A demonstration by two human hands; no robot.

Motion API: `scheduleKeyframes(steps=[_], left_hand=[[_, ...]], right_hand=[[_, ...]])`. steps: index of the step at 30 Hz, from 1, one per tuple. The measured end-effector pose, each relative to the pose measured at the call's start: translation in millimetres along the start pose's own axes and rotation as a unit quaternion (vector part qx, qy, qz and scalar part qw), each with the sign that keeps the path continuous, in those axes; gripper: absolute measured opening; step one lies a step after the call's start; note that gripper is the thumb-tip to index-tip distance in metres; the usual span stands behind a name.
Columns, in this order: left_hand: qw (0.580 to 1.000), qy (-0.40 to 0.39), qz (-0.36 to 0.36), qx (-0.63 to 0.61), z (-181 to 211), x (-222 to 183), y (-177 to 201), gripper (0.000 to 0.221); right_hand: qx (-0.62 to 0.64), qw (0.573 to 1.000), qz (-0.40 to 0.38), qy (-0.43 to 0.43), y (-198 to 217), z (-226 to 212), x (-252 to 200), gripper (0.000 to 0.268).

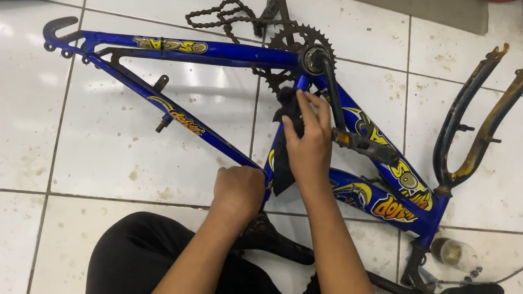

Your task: Cleaning a blue bicycle frame using a cloth and cleaning solution while sitting on the floor.

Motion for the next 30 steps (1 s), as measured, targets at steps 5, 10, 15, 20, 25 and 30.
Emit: scheduleKeyframes(steps=[5, 10, 15, 20, 25, 30], left_hand=[[1.0, -0.008, 0.015, 0.012, -1.7, 8.8, -2.4, 0.023], [0.999, -0.021, 0.043, 0.008, -5.7, 11.8, -7.7, 0.021], [0.999, -0.037, 0.034, -0.007, -5.2, 3.7, -0.2, 0.02], [0.998, -0.035, 0.034, -0.042, -6.9, -12.4, 15.0, 0.022], [0.997, -0.044, 0.021, -0.065, -11.1, -19.3, 18.8, 0.022], [0.997, -0.051, 0.026, -0.054, -12.0, -9.4, 15.9, 0.022]], right_hand=[[-0.055, 0.997, -0.026, 0.046, -16.8, 12.1, -20.6, 0.026], [-0.09, 0.986, -0.104, 0.094, -7.0, -7.6, -63.6, 0.019], [-0.141, 0.977, -0.124, 0.099, 0.2, -26.4, -94.3, 0.017], [-0.102, 0.989, -0.08, 0.072, -3.4, -5.7, -55.6, 0.014], [-0.008, 0.995, -0.089, 0.041, -4.3, 4.6, -47.2, 0.012], [0.003, 0.991, -0.126, 0.054, 3.7, -10.0, -101.6, 0.016]])
Point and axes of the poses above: each hand's wrist, its own x-axis towards the middle knuckle, its own y-axis out of the back of the hand, z = x × y, the point moved 6 cm from there along x, towards the middle knuckle, and after that the axes turned 8 degrees about -x, right-handed, at the moved point
